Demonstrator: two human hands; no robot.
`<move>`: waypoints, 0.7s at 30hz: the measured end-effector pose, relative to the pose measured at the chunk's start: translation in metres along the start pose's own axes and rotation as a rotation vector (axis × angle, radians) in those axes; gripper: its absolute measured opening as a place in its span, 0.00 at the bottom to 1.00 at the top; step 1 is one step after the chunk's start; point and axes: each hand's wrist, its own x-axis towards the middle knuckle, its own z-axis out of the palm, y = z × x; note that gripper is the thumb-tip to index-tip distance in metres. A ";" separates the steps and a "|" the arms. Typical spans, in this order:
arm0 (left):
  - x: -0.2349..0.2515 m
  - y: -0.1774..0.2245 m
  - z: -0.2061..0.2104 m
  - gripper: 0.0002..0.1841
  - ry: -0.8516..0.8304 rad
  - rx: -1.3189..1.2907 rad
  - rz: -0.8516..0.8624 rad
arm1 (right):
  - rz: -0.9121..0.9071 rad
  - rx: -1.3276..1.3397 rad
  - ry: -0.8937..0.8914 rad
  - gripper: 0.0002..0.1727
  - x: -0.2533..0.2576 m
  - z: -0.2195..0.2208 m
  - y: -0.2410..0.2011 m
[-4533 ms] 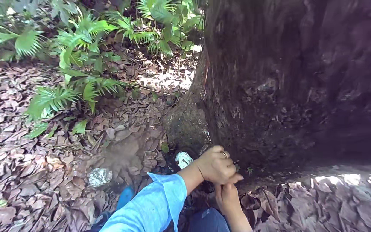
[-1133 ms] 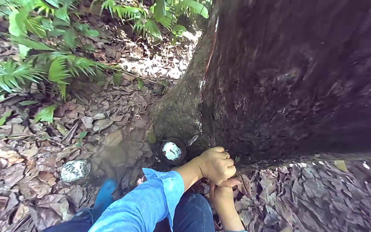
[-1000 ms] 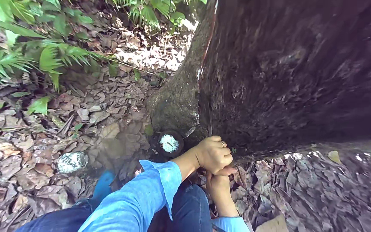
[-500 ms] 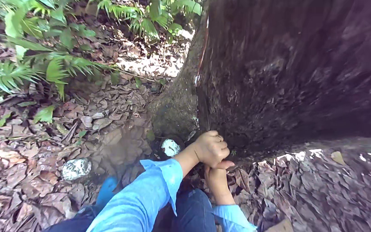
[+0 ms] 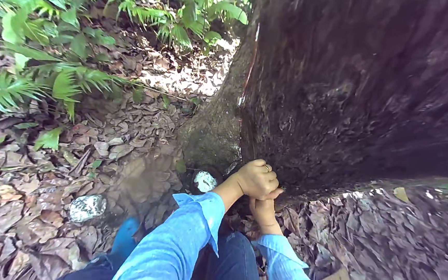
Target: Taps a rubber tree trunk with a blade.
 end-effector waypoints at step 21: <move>-0.055 0.068 -0.004 0.19 -0.854 -0.393 -0.324 | 0.400 0.008 -0.444 0.13 -0.070 -0.012 -0.035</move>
